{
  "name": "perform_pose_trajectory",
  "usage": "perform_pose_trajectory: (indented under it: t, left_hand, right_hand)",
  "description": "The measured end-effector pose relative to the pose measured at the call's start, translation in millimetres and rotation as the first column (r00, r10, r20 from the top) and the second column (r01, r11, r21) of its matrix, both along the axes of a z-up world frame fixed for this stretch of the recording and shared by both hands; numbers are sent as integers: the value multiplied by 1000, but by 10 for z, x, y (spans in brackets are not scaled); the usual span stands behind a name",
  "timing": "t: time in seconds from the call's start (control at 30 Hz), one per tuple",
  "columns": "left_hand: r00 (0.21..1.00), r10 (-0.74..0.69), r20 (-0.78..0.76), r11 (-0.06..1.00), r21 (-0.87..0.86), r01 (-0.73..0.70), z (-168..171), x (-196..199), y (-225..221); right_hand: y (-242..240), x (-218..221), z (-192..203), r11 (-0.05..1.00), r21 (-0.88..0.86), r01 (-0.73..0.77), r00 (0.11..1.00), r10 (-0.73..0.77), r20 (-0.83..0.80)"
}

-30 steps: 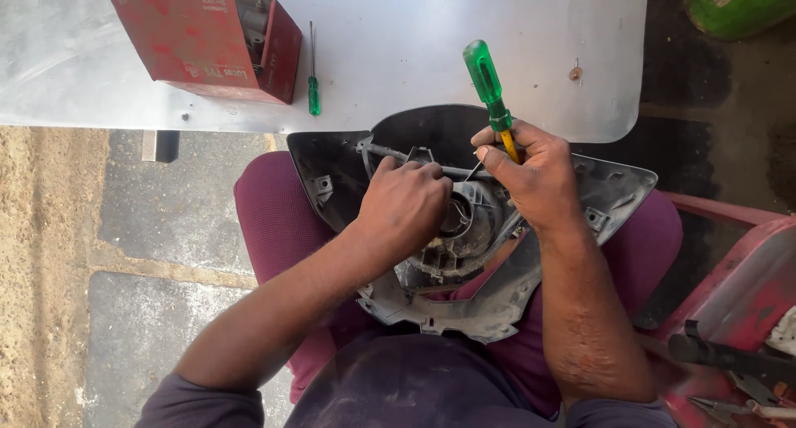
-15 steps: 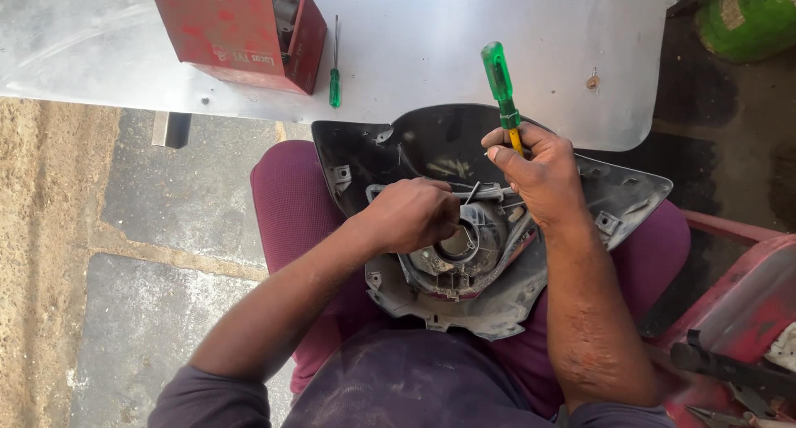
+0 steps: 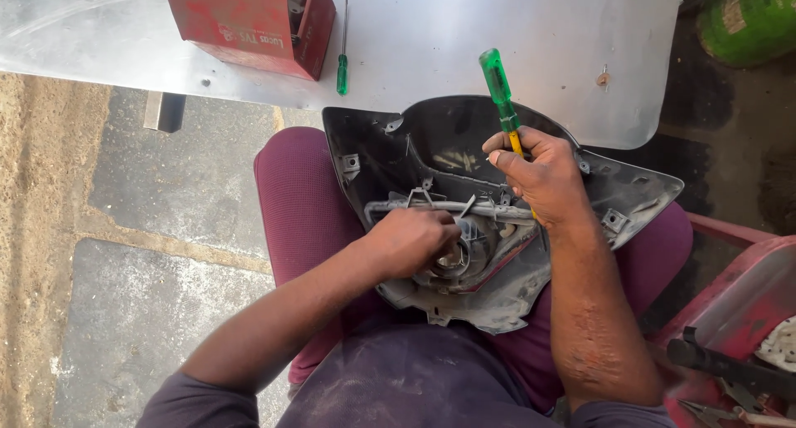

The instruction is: Dismantling and repairing a motorcycle headlight and fairing assembly using a screwdriver.

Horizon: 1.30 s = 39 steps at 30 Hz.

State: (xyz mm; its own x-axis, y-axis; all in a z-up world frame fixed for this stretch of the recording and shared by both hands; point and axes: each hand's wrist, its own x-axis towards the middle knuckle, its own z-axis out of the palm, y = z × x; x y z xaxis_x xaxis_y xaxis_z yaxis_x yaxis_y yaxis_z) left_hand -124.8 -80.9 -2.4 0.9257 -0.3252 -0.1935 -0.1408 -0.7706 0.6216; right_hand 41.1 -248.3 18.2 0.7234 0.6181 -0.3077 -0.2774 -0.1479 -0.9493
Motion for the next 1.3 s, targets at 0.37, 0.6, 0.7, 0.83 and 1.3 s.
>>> perform_pose_trajectory:
  t: [0.37,0.6,0.7,0.83,1.3]
  left_hand:
    - [905,-101,413,985,169,32,-388,-327,-265]
    - [875,-185,447,961,270,66,-222,-156,-119]
    - [863,-122,490,985,169,43,72,51,46]
    - [800,25,600,999,-33,-6,509,571,371]
    - [849,55,526,988,-154,31,630,2386,1097]
  right_hand:
    - [-44,-55,40,1000,0,-27,1000,27,-4]
    - [-219,-34,343,997,64,33,997,-37,62]
    - [-428,-22,493,983,146,113,980,-134,145]
    - [-653,-24,879,869,417,265,898,-381,222]
    - [-390,186,885,891,344,295,853,-408,326]
